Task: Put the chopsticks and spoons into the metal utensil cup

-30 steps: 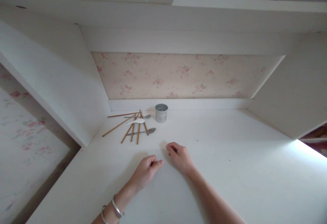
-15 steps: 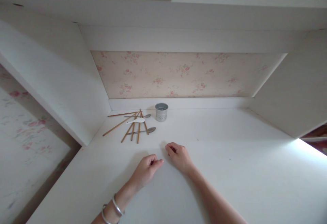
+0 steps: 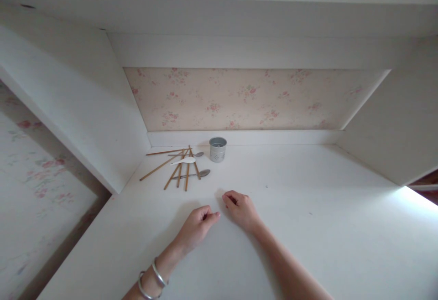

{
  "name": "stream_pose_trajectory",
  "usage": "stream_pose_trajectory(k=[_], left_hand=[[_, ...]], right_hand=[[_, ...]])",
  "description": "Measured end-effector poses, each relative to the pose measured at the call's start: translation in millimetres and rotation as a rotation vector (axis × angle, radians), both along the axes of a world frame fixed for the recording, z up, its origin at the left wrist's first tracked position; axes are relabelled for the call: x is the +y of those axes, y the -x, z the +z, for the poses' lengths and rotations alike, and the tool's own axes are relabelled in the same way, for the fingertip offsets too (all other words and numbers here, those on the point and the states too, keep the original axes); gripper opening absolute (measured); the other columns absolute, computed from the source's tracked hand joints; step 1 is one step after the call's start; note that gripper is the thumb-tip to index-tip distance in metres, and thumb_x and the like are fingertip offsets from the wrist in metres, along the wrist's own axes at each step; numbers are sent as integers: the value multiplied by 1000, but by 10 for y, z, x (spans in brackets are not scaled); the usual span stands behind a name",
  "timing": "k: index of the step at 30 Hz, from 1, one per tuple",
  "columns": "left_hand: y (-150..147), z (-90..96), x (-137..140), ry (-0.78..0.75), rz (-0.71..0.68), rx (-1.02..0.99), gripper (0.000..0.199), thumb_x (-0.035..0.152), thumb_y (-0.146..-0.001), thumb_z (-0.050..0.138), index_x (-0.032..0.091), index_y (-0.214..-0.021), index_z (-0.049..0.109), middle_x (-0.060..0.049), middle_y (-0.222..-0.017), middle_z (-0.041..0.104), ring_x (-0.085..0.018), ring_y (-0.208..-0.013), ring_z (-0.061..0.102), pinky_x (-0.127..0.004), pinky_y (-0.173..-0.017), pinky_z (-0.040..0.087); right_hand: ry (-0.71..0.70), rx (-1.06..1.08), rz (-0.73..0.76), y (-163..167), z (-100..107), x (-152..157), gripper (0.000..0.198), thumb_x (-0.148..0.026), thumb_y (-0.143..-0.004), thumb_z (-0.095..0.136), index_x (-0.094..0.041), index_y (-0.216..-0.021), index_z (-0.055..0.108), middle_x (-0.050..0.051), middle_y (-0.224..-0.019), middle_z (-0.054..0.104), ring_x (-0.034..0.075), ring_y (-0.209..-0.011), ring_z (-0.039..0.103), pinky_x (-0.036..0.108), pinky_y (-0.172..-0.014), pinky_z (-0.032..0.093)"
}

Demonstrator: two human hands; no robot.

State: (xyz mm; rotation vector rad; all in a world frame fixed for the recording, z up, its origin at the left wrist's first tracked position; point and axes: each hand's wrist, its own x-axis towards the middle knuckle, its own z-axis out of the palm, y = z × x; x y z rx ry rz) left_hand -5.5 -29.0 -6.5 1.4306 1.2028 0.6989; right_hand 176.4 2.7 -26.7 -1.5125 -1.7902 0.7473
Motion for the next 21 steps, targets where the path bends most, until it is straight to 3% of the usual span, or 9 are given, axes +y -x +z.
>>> stream_pose_trajectory(k=[21], left_hand=[[-4,0,8,-11,-3,5,43,51,-81,54,21,-60,31,8,-55,25,-9,-53,24,-24,-51,21]], right_hand=[[-28,-50,3,8,8,-1,32,-38,-89,44,-20,-81,70,1,-68,67,13,-59,55,22,-56,36]])
